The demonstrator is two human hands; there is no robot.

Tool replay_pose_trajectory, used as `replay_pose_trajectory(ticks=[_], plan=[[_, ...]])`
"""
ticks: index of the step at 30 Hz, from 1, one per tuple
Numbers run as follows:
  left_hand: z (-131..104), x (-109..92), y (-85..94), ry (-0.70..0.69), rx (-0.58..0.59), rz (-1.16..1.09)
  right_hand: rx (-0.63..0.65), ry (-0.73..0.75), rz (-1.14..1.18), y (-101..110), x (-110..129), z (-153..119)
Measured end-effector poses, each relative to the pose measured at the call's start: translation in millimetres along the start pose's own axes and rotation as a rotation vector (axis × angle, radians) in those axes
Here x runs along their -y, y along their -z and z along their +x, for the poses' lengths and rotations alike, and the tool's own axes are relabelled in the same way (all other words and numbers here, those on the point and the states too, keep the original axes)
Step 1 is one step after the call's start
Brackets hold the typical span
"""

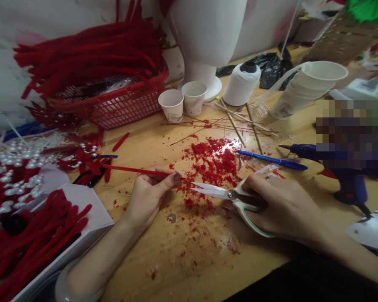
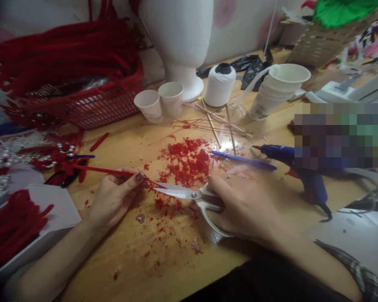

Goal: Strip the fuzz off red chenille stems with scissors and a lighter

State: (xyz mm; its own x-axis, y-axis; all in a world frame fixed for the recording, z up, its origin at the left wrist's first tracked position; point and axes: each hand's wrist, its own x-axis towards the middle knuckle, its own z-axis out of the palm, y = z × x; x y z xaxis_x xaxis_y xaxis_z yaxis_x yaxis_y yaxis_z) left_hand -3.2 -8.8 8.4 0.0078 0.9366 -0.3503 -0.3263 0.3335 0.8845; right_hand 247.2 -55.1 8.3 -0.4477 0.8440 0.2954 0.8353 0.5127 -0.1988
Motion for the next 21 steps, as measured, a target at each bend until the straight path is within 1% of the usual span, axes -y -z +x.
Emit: replay_pose_trajectory(ticks=[8, 15, 21], plan=[[-1.5, -0.9, -2.3, 0.025, 0.012, -0.035, -0.047, 0.014, -0.024, -1.1, -0.6, -0.4], [-1.1, -0.5, -2.4, 0.033, -0.019, -0.026, -0.073, 0.014, -0.038, -3.1, -2.0, -0.6], [0.2, 4.1, 2.2, -0.04, -0.021, 0.069, -0.111, -0.045, -0.034, 8.6, -0.8, 4.5]])
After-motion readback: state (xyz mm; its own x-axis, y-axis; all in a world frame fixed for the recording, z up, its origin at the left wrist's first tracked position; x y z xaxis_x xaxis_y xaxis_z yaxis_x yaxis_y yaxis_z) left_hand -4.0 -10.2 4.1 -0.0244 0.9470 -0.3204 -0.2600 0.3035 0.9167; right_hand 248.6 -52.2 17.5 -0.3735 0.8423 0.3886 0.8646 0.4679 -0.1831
